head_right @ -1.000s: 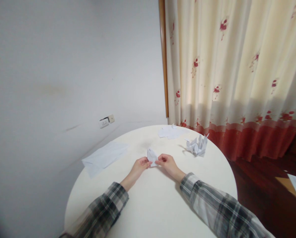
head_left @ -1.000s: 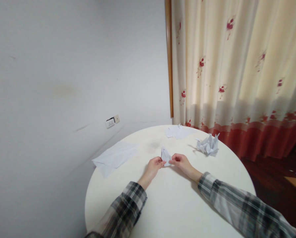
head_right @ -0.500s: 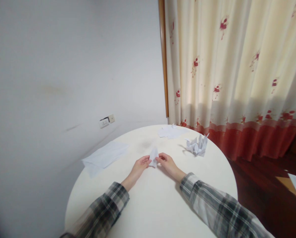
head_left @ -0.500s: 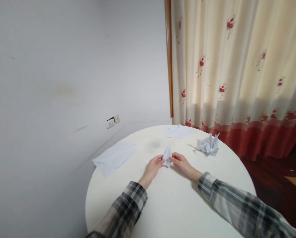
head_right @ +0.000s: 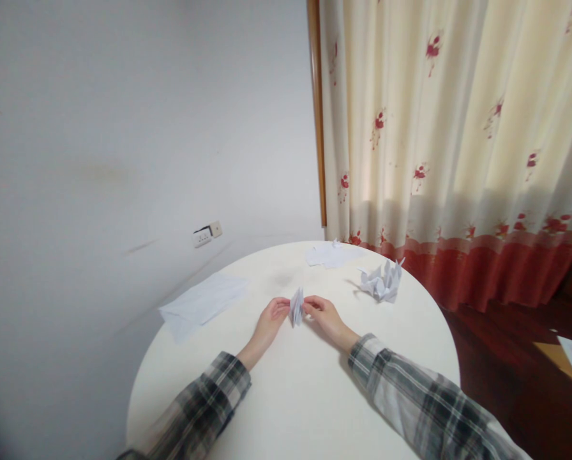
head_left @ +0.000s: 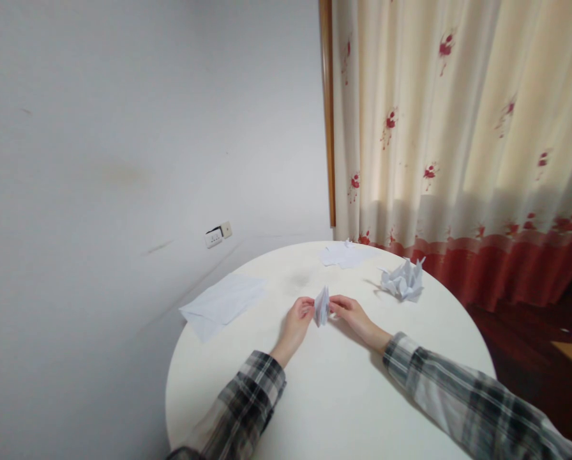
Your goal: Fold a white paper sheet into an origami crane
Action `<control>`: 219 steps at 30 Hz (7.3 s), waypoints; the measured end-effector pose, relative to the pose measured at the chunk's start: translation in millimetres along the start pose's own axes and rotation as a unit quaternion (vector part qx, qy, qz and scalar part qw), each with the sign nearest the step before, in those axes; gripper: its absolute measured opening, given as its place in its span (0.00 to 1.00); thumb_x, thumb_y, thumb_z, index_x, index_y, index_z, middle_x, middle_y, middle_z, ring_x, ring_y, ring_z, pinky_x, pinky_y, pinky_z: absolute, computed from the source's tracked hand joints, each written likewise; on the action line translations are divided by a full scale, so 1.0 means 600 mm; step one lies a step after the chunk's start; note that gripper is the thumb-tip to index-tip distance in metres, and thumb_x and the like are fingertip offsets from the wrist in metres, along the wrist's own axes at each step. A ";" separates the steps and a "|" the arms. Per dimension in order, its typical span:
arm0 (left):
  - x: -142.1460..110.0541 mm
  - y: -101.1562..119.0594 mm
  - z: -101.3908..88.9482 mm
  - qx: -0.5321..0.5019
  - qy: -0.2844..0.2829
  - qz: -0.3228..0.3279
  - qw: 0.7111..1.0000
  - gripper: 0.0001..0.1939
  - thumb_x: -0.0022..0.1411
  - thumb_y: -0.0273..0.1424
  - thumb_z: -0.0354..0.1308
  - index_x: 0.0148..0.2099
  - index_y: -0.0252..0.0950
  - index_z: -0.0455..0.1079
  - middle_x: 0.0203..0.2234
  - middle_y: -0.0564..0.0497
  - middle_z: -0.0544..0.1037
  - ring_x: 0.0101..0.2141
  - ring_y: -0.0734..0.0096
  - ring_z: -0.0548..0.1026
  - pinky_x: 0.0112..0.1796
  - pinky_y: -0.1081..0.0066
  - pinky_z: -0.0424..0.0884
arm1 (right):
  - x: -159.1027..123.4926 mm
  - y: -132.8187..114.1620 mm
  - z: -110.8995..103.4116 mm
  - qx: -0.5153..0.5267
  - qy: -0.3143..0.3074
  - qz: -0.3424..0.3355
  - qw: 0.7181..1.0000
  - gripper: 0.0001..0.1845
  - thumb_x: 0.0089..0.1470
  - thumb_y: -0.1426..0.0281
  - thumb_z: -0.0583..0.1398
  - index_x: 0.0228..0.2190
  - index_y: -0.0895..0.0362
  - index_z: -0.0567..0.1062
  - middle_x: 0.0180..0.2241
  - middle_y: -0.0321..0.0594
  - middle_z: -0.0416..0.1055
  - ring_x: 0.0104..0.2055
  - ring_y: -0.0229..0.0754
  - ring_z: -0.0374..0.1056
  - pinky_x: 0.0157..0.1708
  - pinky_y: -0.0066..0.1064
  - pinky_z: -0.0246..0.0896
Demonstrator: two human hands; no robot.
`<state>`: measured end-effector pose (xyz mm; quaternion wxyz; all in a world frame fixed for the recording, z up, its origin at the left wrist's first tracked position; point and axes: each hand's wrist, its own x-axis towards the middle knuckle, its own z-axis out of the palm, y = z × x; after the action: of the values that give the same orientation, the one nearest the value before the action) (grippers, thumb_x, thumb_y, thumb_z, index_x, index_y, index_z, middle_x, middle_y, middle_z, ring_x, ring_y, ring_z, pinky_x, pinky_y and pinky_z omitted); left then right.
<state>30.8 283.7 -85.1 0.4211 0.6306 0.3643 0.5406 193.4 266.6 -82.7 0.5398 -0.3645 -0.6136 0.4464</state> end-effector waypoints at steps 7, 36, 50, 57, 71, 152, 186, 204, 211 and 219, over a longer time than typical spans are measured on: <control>-0.003 0.007 0.007 0.032 -0.020 0.006 0.999 0.12 0.50 0.34 0.57 0.36 0.33 0.64 0.34 0.46 0.71 0.38 0.65 0.69 0.38 0.69 0.65 | 0.004 0.006 -0.003 -0.026 0.033 -0.014 0.999 0.14 0.41 0.62 0.60 0.28 0.60 0.72 0.27 0.40 0.69 0.28 0.37 0.63 0.31 0.29 0.57; -0.005 0.016 0.004 0.080 0.000 0.025 0.997 0.08 0.50 0.32 0.55 0.34 0.32 0.66 0.29 0.49 0.71 0.32 0.68 0.70 0.32 0.71 0.67 | -0.002 -0.002 -0.003 -0.080 0.083 -0.035 0.993 0.12 0.38 0.66 0.62 0.28 0.60 0.71 0.24 0.35 0.64 0.26 0.35 0.59 0.26 0.25 0.54; -0.006 0.017 0.004 0.083 -0.002 0.022 0.996 0.07 0.49 0.32 0.55 0.28 0.33 0.65 0.23 0.52 0.70 0.27 0.71 0.69 0.28 0.74 0.64 | 0.000 -0.004 -0.005 -0.082 0.076 -0.038 0.993 0.09 0.42 0.67 0.58 0.25 0.60 0.72 0.28 0.40 0.69 0.31 0.38 0.63 0.29 0.27 0.56; -0.004 0.014 0.002 0.080 -0.005 0.029 0.996 0.06 0.49 0.32 0.55 0.29 0.33 0.66 0.24 0.52 0.71 0.27 0.71 0.69 0.29 0.75 0.64 | 0.001 -0.005 -0.005 -0.086 0.081 -0.032 0.992 0.09 0.41 0.66 0.59 0.24 0.60 0.73 0.26 0.40 0.70 0.28 0.39 0.64 0.28 0.28 0.57; -0.001 0.012 0.002 0.052 0.011 -0.004 0.999 0.07 0.46 0.32 0.56 0.26 0.32 0.66 0.22 0.52 0.71 0.27 0.70 0.68 0.31 0.73 0.63 | 0.001 -0.001 -0.005 -0.100 0.083 -0.039 0.991 0.09 0.42 0.66 0.58 0.24 0.60 0.72 0.25 0.40 0.70 0.29 0.39 0.64 0.29 0.28 0.57; 0.018 -0.022 -0.019 0.071 -0.075 -0.054 0.993 0.06 0.44 0.28 0.58 0.28 0.30 0.69 0.25 0.47 0.76 0.28 0.67 0.73 0.33 0.71 0.67 | 0.007 0.022 -0.016 -0.171 0.044 -0.016 0.984 0.04 0.39 0.71 0.59 0.21 0.60 0.71 0.20 0.35 0.68 0.23 0.34 0.61 0.25 0.24 0.54; 0.010 -0.002 -0.037 0.149 -0.133 -0.041 0.979 0.11 0.44 0.35 0.60 0.26 0.29 0.70 0.19 0.50 0.72 0.22 0.73 0.67 0.24 0.75 0.59 | 0.001 0.023 -0.030 -0.190 -0.017 -0.046 0.980 0.04 0.39 0.72 0.60 0.23 0.60 0.72 0.22 0.35 0.69 0.25 0.34 0.62 0.26 0.24 0.55; 0.013 -0.020 -0.048 0.181 -0.138 -0.025 0.973 0.15 0.44 0.39 0.60 0.26 0.29 0.72 0.20 0.49 0.74 0.22 0.71 0.69 0.24 0.75 0.61 | 0.001 0.031 -0.039 -0.184 -0.017 -0.029 0.982 0.08 0.39 0.67 0.61 0.23 0.61 0.73 0.22 0.37 0.71 0.25 0.36 0.63 0.26 0.25 0.56; 0.012 -0.018 -0.051 0.184 -0.145 -0.015 0.972 0.14 0.46 0.38 0.59 0.27 0.30 0.73 0.20 0.49 0.74 0.23 0.70 0.69 0.24 0.75 0.61 | 0.003 0.042 -0.041 -0.164 -0.011 -0.021 0.986 0.09 0.38 0.66 0.62 0.22 0.61 0.73 0.21 0.36 0.70 0.24 0.35 0.63 0.26 0.25 0.55; 0.014 -0.027 -0.054 0.180 -0.147 -0.023 0.972 0.15 0.45 0.39 0.59 0.28 0.31 0.73 0.21 0.49 0.75 0.23 0.70 0.70 0.25 0.76 0.62 | 0.001 0.036 -0.040 -0.154 -0.001 -0.001 0.988 0.09 0.36 0.67 0.62 0.21 0.61 0.73 0.20 0.36 0.70 0.24 0.35 0.62 0.26 0.25 0.55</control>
<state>-0.2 301.9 -95.3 0.3618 0.7604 0.4040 0.3574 216.4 278.2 -102.1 0.4772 -0.4425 -0.6758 0.3461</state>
